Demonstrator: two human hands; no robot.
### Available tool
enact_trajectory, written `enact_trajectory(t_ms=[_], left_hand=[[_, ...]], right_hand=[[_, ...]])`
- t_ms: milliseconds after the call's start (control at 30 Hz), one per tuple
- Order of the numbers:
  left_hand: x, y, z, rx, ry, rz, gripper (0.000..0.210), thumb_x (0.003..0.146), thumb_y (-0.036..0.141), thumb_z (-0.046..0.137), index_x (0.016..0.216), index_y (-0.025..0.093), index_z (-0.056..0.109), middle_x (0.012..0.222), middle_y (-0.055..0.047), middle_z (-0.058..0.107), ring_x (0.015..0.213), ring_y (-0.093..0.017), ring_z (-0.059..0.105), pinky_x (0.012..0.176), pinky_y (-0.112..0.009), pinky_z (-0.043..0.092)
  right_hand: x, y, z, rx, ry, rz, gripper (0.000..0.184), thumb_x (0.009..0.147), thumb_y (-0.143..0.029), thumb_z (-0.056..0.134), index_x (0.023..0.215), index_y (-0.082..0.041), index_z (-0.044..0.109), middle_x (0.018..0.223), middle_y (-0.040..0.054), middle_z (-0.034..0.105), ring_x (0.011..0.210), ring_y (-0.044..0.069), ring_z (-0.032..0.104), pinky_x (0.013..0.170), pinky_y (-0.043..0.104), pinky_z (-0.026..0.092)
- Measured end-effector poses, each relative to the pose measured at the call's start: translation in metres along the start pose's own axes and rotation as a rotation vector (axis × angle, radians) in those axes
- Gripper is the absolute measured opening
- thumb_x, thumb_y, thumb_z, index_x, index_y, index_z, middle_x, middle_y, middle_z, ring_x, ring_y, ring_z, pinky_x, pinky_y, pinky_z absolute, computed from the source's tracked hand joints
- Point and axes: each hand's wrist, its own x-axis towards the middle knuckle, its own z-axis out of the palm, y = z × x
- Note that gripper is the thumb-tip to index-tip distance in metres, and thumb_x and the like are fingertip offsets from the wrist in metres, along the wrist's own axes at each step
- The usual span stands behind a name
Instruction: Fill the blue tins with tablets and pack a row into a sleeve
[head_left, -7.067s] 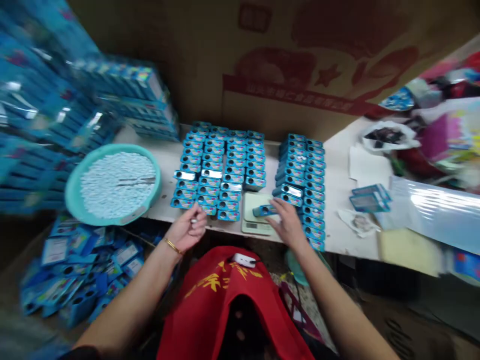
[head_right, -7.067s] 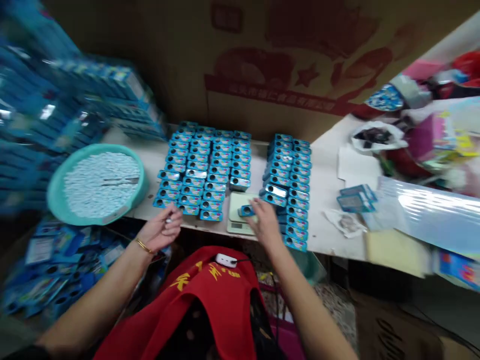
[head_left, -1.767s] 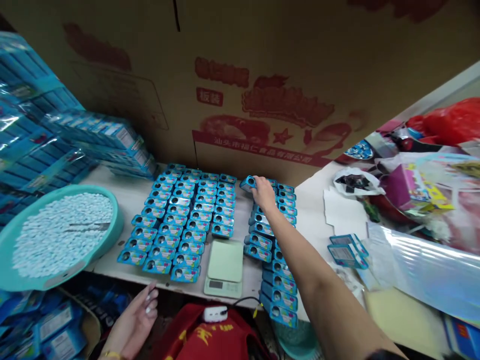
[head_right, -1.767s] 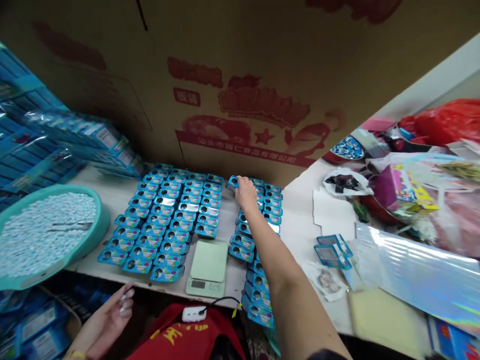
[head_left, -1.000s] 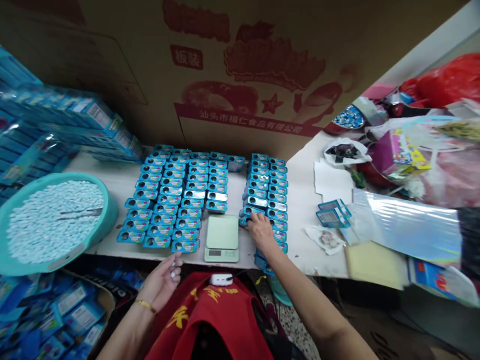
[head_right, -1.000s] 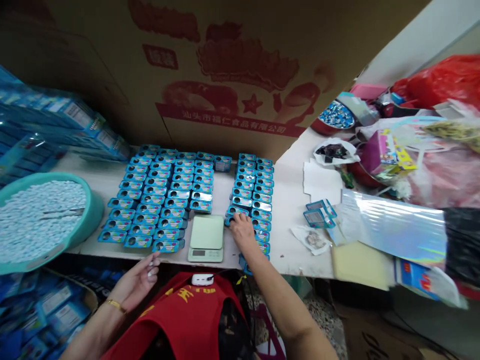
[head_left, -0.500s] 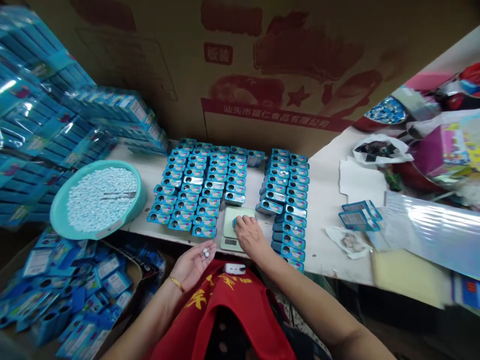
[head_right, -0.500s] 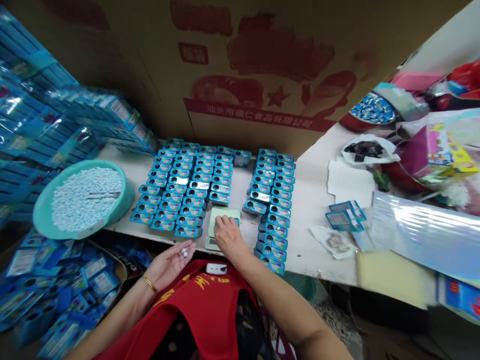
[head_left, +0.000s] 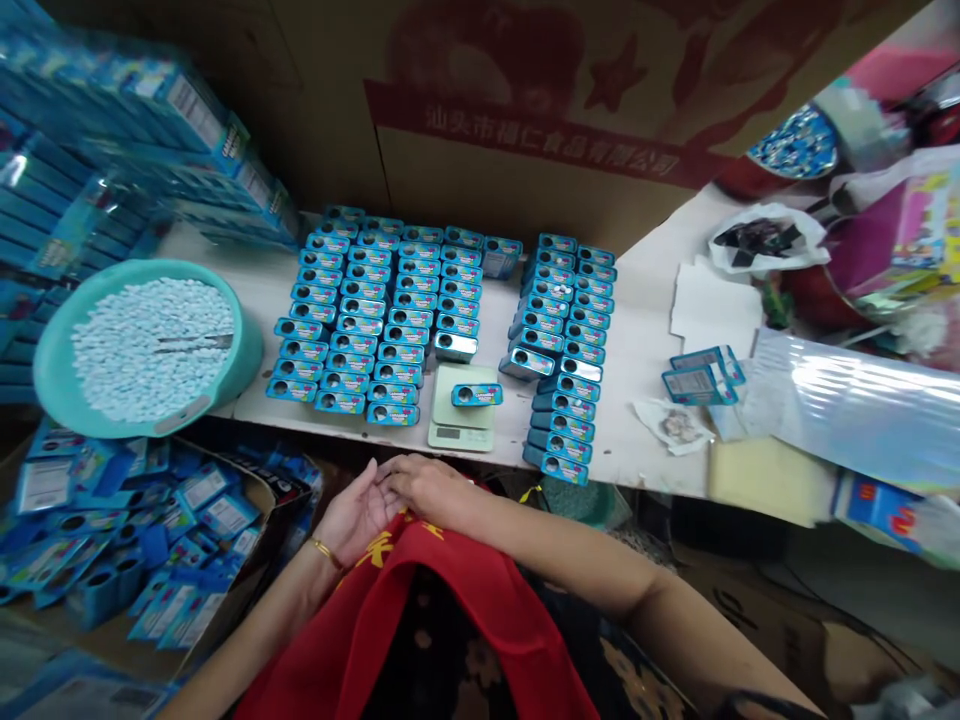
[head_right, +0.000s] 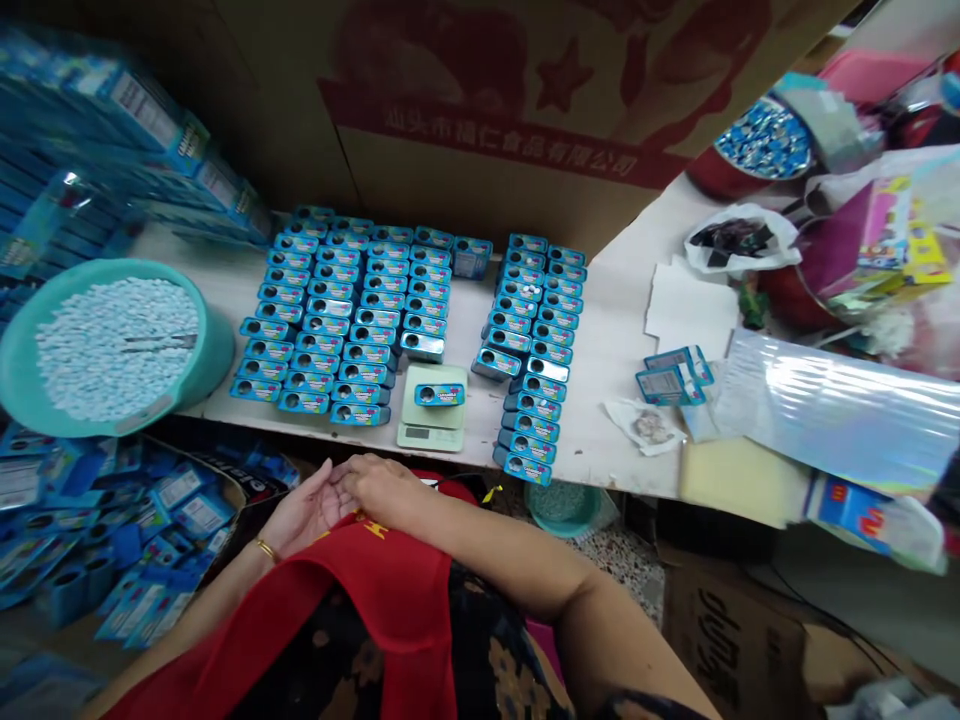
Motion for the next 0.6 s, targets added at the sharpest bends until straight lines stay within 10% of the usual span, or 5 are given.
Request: enact_trajectory(t_ms=[300,600], left_hand=[[-0.001,0.031,-0.021,0.109,0.131,0.206,0.025,0.08,0.019,0.047,0.101,0.011,0.057,0.106,-0.016,0.059,0.096,-0.021,0.058,0.08,-0.034,0.048],[-0.013,0.089,-0.034,0.055,0.265,0.513,0.016,0.076,0.013,0.047,0.084,0.013,0.06,0.087,-0.01,0.064,0.084,-0.017,0.061,0.071,-0.03,0.051]], right_hand=[[-0.038,0.065,-0.069,0.014,0.538,0.292,0.02,0.082,-0.017,0.044,0.096,-0.019,0.058,0.093,0.0061,0.058,0.091,0.015,0.053,0.082,0.029,0.043],[-0.014,0.095,-0.065,-0.179,0.344,0.328,0.024,0.082,-0.019,0.044,0.1,-0.018,0.06,0.094,0.007,0.059,0.09,0.016,0.053,0.081,0.028,0.043]])
